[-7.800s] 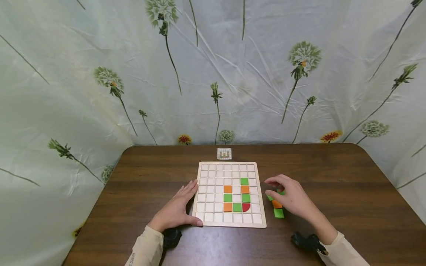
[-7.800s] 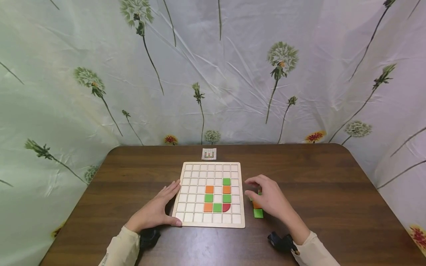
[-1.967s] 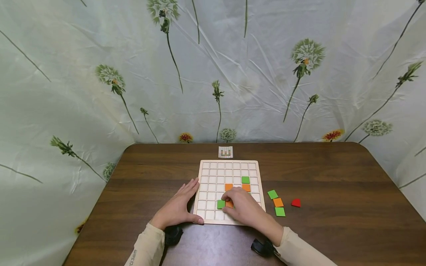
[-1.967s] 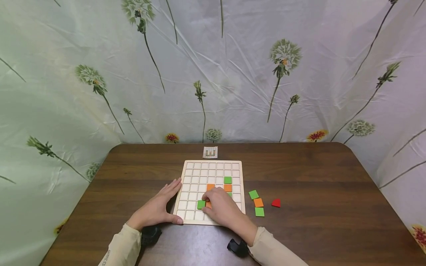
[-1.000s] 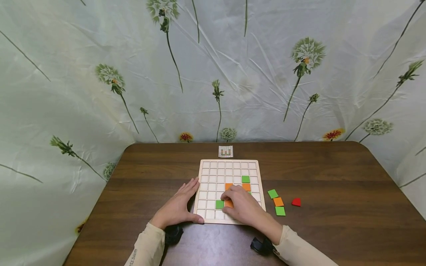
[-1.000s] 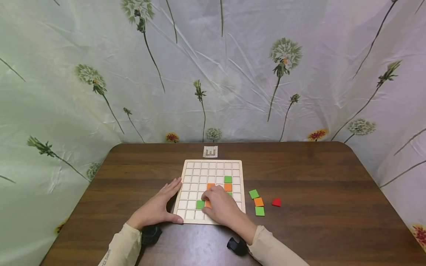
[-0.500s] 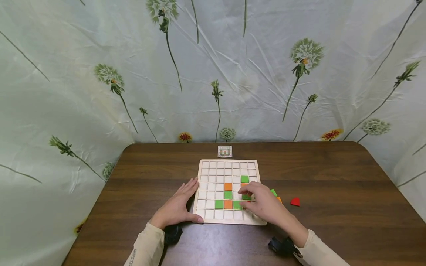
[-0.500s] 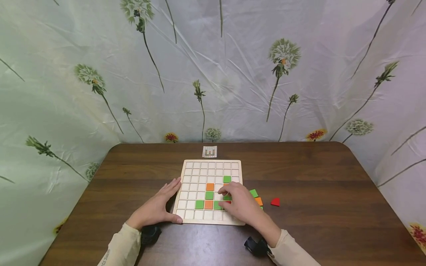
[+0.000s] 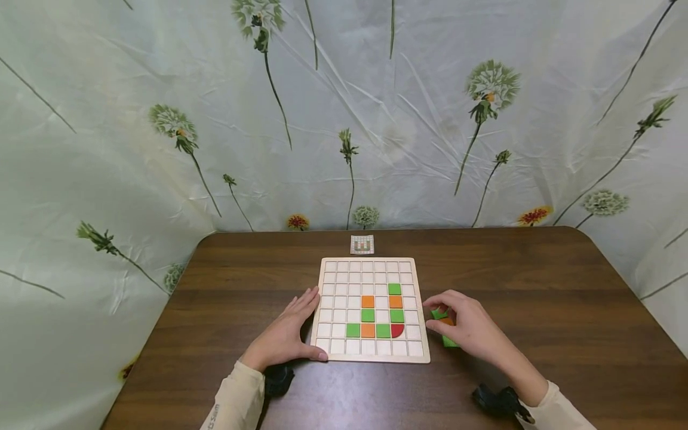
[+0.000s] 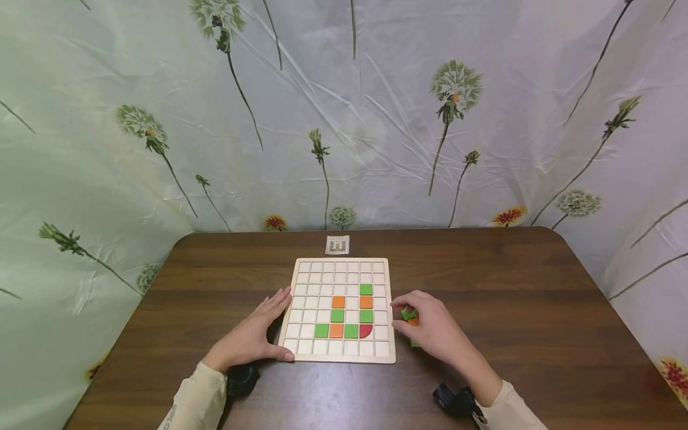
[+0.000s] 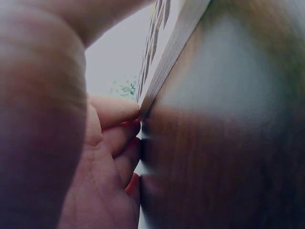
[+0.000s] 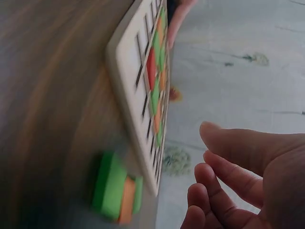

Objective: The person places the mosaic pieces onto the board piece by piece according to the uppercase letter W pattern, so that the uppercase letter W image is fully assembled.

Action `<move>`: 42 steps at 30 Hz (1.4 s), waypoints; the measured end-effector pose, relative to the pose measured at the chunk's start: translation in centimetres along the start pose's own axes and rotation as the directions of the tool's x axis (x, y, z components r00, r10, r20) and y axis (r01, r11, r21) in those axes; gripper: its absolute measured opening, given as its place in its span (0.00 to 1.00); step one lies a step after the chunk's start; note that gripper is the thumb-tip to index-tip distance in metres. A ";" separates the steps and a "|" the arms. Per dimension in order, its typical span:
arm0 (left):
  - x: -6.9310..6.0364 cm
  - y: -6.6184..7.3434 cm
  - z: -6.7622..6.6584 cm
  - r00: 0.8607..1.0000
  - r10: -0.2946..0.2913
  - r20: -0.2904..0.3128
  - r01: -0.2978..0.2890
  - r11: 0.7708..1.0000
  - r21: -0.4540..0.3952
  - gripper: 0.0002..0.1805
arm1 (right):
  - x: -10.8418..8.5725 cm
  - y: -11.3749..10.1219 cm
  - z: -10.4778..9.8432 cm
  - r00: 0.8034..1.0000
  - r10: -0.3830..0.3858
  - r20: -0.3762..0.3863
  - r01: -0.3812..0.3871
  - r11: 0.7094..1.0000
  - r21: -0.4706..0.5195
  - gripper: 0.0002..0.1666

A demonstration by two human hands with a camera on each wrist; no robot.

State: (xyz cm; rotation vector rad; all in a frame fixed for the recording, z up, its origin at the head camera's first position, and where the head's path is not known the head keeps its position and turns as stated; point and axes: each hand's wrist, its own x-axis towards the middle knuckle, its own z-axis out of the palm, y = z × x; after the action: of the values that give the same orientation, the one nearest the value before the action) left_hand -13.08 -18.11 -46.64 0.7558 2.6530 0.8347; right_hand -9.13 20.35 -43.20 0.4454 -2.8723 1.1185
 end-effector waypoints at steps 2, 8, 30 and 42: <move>0.0 -0.1 0.0 1.000 0.005 -0.002 -0.005 1.000 0.002 0.71 | -0.4 0.6 -0.5 1.000 0.009 -0.007 -0.009 1.000 -0.008 0.15; -0.1 0.0 -0.1 1.000 -0.001 -0.002 0.001 1.000 -0.004 0.71 | -1.6 2.0 -1.7 0.998 0.033 -0.045 -0.036 0.998 -0.058 0.18; 0.1 -0.1 0.0 1.000 -0.001 0.001 0.001 1.000 0.011 0.71 | -3.5 5.6 -3.3 0.994 0.105 -0.023 -0.108 0.982 -0.152 0.21; 0.0 -0.2 0.1 1.000 0.001 0.003 -0.001 1.000 0.012 0.71 | -3.5 6.2 -3.3 0.997 0.078 -0.010 -0.078 0.977 -0.198 0.16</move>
State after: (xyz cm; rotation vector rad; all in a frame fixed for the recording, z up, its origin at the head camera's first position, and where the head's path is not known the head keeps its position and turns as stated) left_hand -13.13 -18.18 -46.81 0.7605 2.6580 0.8177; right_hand -7.70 27.76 -45.33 0.3245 -2.9820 0.8277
